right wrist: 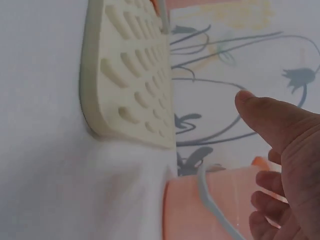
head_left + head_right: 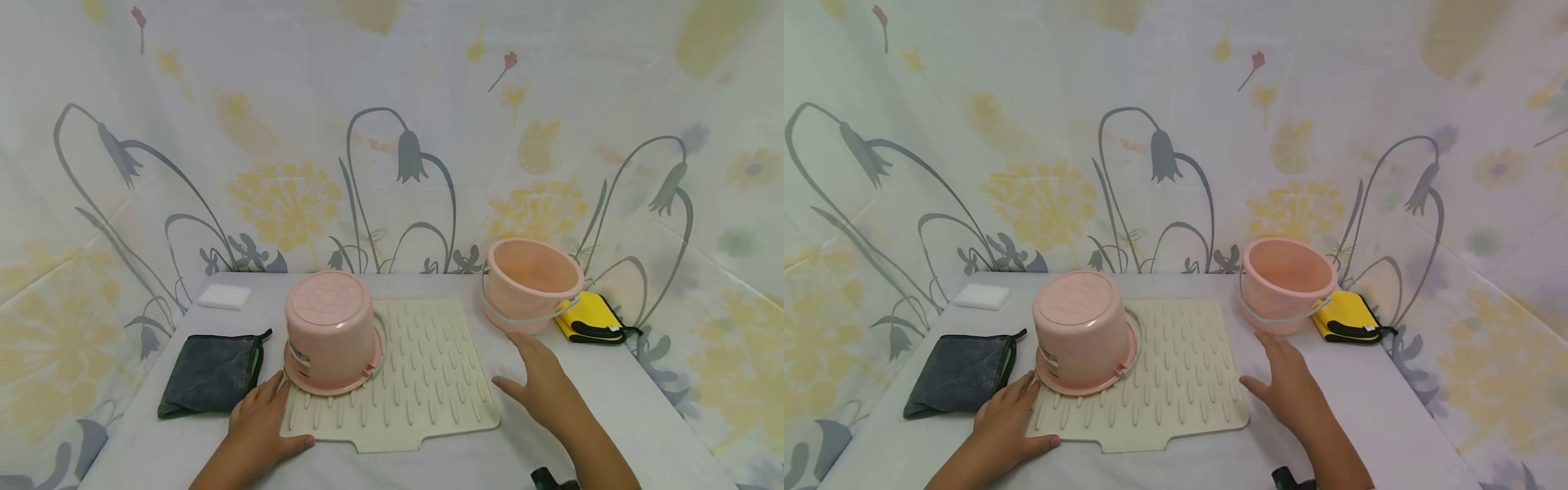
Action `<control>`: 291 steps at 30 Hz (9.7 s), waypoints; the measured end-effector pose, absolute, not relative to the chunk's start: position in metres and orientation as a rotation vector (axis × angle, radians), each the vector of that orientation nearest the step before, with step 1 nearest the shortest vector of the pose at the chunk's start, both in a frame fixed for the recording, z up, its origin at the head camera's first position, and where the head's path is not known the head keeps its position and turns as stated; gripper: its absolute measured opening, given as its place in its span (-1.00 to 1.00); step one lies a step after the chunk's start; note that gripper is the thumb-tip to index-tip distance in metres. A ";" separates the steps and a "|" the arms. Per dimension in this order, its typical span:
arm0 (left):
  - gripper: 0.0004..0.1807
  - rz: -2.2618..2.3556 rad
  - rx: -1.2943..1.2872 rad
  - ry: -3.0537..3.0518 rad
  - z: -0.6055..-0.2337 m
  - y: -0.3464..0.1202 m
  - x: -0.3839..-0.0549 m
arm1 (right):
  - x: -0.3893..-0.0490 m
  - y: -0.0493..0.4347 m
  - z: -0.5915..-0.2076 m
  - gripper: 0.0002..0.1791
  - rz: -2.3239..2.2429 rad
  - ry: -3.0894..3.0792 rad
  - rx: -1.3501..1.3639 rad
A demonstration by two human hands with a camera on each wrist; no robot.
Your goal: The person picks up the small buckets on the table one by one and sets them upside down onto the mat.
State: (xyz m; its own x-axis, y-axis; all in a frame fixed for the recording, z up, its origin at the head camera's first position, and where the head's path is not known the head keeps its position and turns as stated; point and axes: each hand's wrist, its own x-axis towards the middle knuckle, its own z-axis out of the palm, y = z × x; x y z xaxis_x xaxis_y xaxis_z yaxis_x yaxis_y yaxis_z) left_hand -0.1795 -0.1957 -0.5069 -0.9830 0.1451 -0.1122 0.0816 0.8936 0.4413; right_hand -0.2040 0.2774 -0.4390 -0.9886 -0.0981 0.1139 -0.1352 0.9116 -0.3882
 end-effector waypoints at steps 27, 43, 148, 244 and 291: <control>0.43 0.687 0.175 2.926 -0.509 -0.194 -0.180 | -0.285 0.313 -0.407 0.17 0.002 -2.598 0.400; 0.44 0.670 0.168 2.929 -0.508 -0.196 -0.179 | -0.304 0.324 -0.422 0.14 -0.122 -2.648 0.379; 0.47 0.664 0.142 2.875 -0.506 -0.195 -0.182 | -0.232 0.266 -0.421 -0.09 0.117 -2.345 0.597; -0.28 1.820 0.715 3.189 -0.438 -0.106 -0.183 | -0.185 0.206 -0.468 -0.04 1.702 -2.152 -0.163; 0.38 2.043 0.634 2.396 -0.425 -0.009 -0.242 | -0.184 0.214 -0.481 0.04 1.853 -1.847 0.327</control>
